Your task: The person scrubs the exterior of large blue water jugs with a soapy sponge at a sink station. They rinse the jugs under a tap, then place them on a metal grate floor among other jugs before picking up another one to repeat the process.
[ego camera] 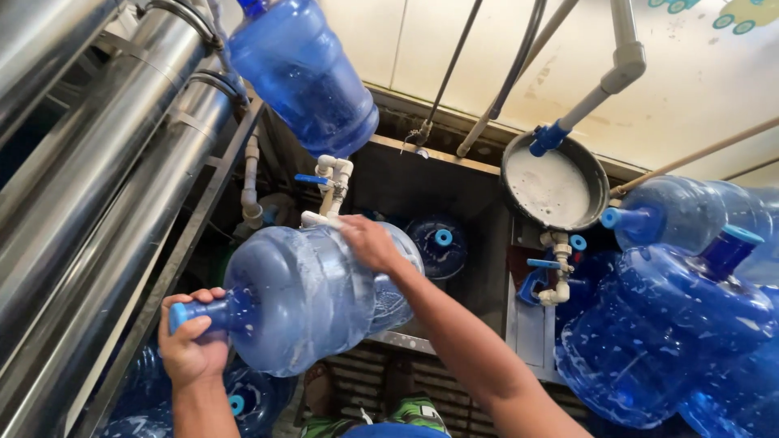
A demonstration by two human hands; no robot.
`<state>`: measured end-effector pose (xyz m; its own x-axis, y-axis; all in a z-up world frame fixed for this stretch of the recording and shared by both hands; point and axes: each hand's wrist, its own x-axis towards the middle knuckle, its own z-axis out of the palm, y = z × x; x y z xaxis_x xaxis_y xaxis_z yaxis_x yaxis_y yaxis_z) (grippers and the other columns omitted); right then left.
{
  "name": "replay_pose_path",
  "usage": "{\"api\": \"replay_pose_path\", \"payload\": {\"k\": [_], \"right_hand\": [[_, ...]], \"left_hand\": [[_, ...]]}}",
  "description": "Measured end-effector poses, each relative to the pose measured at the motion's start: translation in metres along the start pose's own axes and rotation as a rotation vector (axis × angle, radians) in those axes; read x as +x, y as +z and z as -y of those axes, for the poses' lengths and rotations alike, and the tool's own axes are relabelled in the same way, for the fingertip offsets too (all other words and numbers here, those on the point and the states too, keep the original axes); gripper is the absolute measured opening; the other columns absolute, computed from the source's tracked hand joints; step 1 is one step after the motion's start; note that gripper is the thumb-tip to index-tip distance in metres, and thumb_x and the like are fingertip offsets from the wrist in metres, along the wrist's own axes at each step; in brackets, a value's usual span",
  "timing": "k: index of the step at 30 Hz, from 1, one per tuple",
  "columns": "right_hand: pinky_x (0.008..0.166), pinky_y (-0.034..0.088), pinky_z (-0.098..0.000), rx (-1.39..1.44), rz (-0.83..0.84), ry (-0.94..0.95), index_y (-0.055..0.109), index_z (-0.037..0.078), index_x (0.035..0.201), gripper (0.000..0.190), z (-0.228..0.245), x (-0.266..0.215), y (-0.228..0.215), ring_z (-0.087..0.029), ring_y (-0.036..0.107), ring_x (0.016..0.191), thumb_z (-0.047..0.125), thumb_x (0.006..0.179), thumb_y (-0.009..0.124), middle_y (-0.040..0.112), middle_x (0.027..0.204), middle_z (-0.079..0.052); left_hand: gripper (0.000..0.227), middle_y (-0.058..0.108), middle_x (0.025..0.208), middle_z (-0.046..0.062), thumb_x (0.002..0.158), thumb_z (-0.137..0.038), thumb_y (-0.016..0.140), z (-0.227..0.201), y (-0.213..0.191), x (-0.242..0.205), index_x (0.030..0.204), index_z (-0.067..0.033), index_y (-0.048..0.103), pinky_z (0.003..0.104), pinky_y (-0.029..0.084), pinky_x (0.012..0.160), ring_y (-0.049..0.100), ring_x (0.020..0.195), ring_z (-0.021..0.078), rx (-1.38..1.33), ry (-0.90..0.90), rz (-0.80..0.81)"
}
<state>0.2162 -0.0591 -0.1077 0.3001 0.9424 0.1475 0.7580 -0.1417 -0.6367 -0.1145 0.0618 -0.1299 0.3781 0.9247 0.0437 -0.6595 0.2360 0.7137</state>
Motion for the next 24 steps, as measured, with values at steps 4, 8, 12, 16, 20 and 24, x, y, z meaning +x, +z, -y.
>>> {"api": "replay_pose_path", "payload": {"k": [4, 8, 12, 16, 20, 24], "right_hand": [[0.12, 0.024, -0.0532, -0.268, -0.303, 0.278, 0.066, 0.02, 0.135, 0.043, -0.059, -0.061, 0.015, -0.034, 0.031, 0.153, 0.039, 0.103, 0.044, 0.052, 0.155, -0.009], [0.121, 0.03, -0.0546, -0.464, -0.598, 0.065, 0.059, 0.008, 0.141, 0.043, -0.015, -0.124, 0.053, -0.046, 0.039, 0.148, 0.022, 0.106, 0.04, 0.055, 0.15, -0.02], [0.133, 0.007, -0.0522, -0.206, -0.646, 0.071, 0.021, 0.007, 0.16, 0.062, 0.052, -0.14, 0.091, -0.032, 0.012, 0.161, 0.036, 0.106, 0.032, 0.02, 0.171, -0.013], [0.124, 0.025, -0.065, -0.02, -0.601, -0.023, 0.05, 0.007, 0.142, 0.049, 0.092, -0.109, 0.07, -0.041, 0.04, 0.149, 0.034, 0.104, 0.033, 0.044, 0.157, -0.022], [0.116, 0.041, -0.0605, -0.054, -0.458, -0.163, 0.054, 0.003, 0.141, 0.044, 0.106, -0.051, 0.002, -0.045, 0.051, 0.138, 0.025, 0.106, 0.04, 0.058, 0.142, -0.023], [0.104, 0.05, -0.0439, 0.328, -0.049, 0.104, 0.059, 0.018, 0.142, 0.056, 0.094, -0.006, -0.046, -0.029, 0.06, 0.132, 0.047, 0.101, 0.032, 0.062, 0.145, -0.012]], "left_hand": [[0.034, 0.064, 0.103, 0.007, 0.069, -0.008, 0.064, 0.002, -0.01, 0.012, 0.103, -0.0132, 0.063, 0.047, 0.053, 0.105, 0.064, 0.105, 0.0305, -0.048, -0.103, -0.282], [0.032, 0.063, 0.101, 0.009, 0.074, -0.004, 0.066, 0.017, -0.007, 0.033, 0.103, -0.0129, 0.055, 0.047, 0.058, 0.092, 0.068, 0.097, 0.0299, -0.1, -0.127, -0.57], [0.022, 0.064, 0.092, 0.01, 0.073, -0.004, 0.06, 0.022, -0.012, 0.044, 0.092, -0.0129, 0.053, 0.049, 0.06, 0.081, 0.071, 0.086, 0.0306, -0.087, -0.199, -0.664], [0.019, 0.061, 0.091, 0.011, 0.07, -0.002, 0.058, 0.022, -0.012, 0.037, 0.084, -0.0135, 0.053, 0.049, 0.059, 0.087, 0.068, 0.089, 0.0313, -0.102, -0.18, -0.573], [0.03, 0.06, 0.094, 0.013, 0.066, -0.009, 0.059, 0.012, 0.018, 0.016, 0.096, -0.0128, 0.055, 0.05, 0.051, 0.094, 0.063, 0.098, 0.0329, -0.015, -0.105, -0.24], [0.042, 0.065, 0.094, 0.012, 0.064, -0.007, 0.069, -0.01, 0.066, 0.003, 0.105, -0.0132, 0.058, 0.049, 0.049, 0.103, 0.065, 0.098, 0.0324, 0.094, 0.001, 0.174]]}}
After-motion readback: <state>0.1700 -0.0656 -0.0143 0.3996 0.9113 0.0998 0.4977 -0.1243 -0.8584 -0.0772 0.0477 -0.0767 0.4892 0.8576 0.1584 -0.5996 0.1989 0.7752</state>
